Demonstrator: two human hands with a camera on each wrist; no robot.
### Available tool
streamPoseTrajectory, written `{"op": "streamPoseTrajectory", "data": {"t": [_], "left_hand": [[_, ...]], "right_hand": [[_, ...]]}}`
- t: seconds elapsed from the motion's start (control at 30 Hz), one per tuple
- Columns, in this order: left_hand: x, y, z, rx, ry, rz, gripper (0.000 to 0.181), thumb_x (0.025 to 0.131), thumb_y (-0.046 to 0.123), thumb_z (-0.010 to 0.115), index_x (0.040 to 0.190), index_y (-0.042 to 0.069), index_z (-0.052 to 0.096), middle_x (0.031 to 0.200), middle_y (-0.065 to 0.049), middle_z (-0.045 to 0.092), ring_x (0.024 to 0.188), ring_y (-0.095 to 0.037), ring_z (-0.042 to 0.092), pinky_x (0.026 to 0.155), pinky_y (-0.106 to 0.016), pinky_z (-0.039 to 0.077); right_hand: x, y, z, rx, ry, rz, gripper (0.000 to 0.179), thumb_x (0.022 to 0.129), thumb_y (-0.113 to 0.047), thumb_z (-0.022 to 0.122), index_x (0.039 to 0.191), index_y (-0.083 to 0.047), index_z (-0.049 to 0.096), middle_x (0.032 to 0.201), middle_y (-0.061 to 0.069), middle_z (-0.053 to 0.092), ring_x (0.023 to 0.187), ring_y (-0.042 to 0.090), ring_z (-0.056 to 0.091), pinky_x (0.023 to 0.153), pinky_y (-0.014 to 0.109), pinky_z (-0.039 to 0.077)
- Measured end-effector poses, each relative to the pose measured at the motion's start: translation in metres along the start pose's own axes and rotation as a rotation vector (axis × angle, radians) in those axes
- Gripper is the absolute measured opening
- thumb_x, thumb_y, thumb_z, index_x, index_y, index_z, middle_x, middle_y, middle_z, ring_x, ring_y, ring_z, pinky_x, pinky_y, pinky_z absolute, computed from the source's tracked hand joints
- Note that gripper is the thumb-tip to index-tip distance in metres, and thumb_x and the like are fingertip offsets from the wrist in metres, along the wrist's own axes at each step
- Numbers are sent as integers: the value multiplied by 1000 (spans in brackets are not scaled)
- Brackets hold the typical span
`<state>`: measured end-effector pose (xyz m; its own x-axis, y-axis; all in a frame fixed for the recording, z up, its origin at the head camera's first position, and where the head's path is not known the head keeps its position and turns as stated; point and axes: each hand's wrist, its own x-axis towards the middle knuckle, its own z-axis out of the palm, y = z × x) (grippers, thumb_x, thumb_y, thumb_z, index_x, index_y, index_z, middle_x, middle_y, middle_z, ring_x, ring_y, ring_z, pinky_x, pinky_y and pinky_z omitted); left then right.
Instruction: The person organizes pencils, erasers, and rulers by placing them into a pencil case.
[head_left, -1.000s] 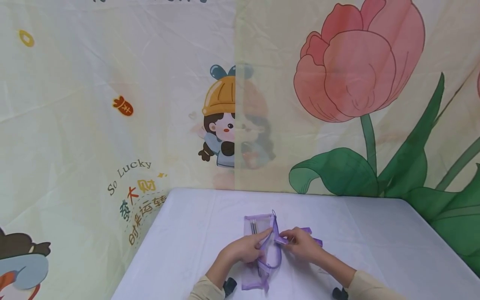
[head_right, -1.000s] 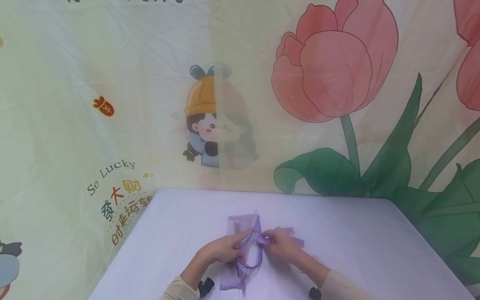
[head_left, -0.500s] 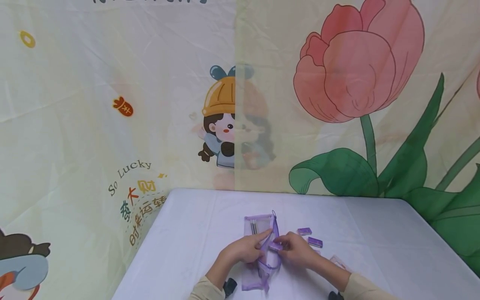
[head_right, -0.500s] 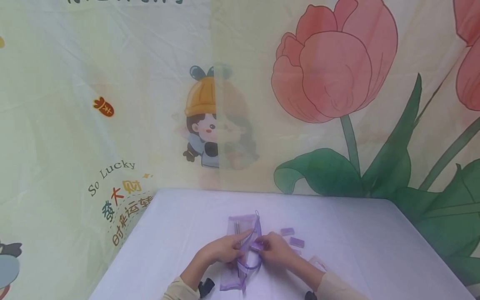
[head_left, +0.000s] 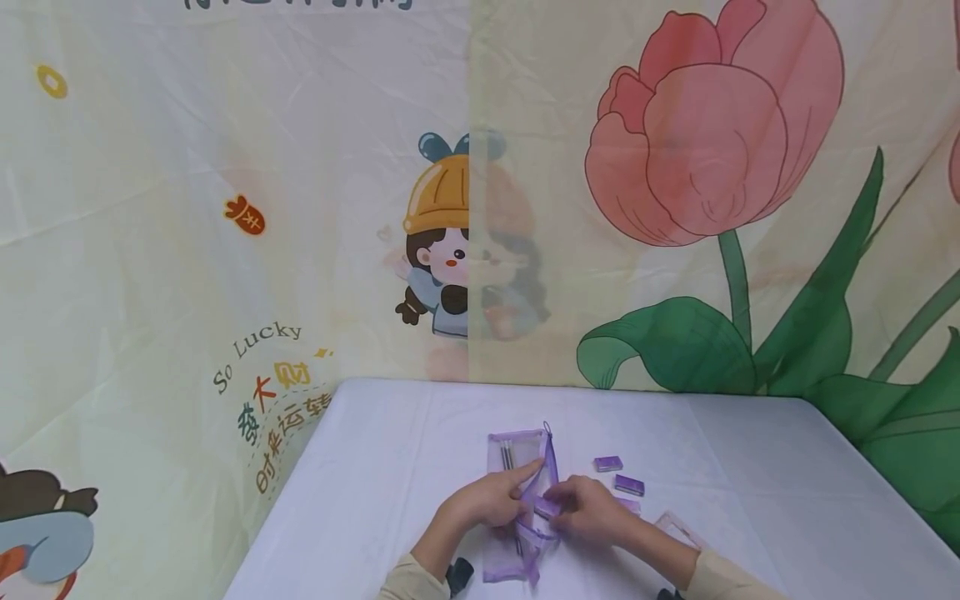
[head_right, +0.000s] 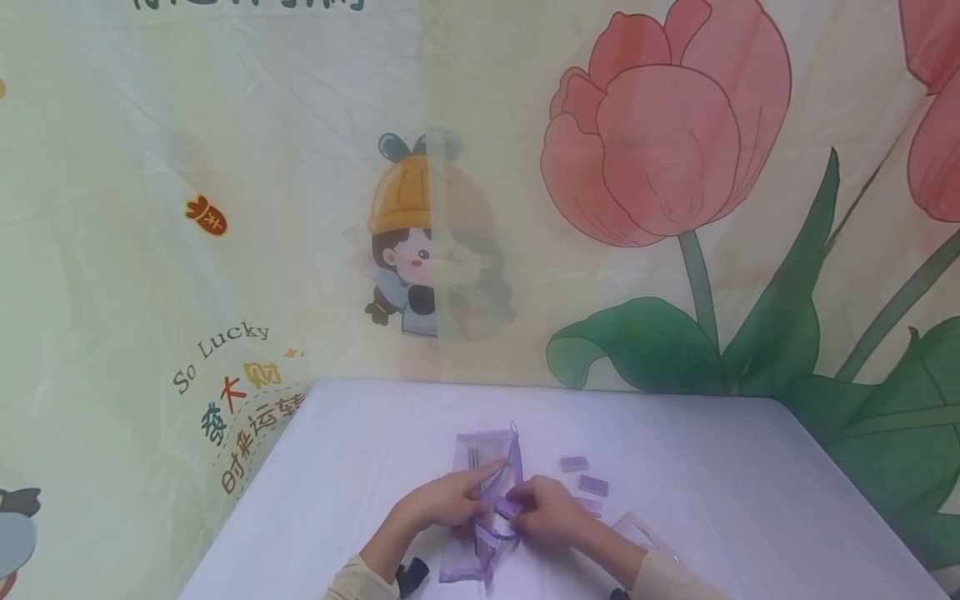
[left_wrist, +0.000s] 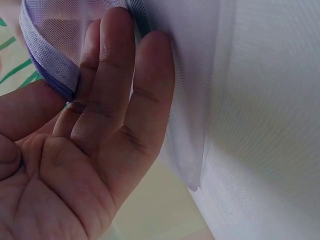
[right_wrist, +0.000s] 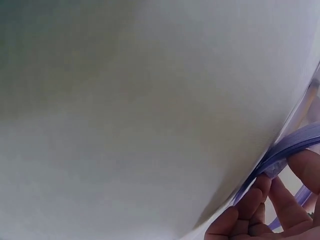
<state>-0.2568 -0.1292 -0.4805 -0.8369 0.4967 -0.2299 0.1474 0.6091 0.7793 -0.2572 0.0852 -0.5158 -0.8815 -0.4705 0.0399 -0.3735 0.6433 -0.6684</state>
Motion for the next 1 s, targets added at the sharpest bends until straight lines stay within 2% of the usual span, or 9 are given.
{"op": "streamPoseTrajectory", "data": {"t": [0.3,0.67,0.9,1.0], "left_hand": [[-2,2,0,-1,4,4,75,90,2,61,153,34,36,67,0,52,51,-19,55,47,-34,56],[-3,3,-1,-14,-5,0,75,90,0,59,153,32,37,69,-2,59,49,-20,55,46,-36,56],[-4,3,-1,-16,1,5,74,90,0,62,153,31,38,63,2,43,48,-19,53,45,-37,56],[-4,4,-1,-29,-1,8,73,90,0,62,153,30,39,62,1,43,48,-19,53,45,-37,55]], "right_hand": [[-3,-4,3,16,-29,-30,35,72,-13,81,105,-5,74,86,-2,65,76,4,54,67,21,48],[-4,-7,5,55,-42,-54,33,72,-12,81,102,-2,74,77,-4,66,67,-1,53,60,18,49],[-4,-7,5,95,-71,-68,31,73,-9,80,102,0,74,80,-2,70,69,-2,56,63,18,52],[-4,-7,4,98,-92,-66,30,74,-10,79,102,0,74,80,-2,70,69,-1,56,63,18,52]]}}
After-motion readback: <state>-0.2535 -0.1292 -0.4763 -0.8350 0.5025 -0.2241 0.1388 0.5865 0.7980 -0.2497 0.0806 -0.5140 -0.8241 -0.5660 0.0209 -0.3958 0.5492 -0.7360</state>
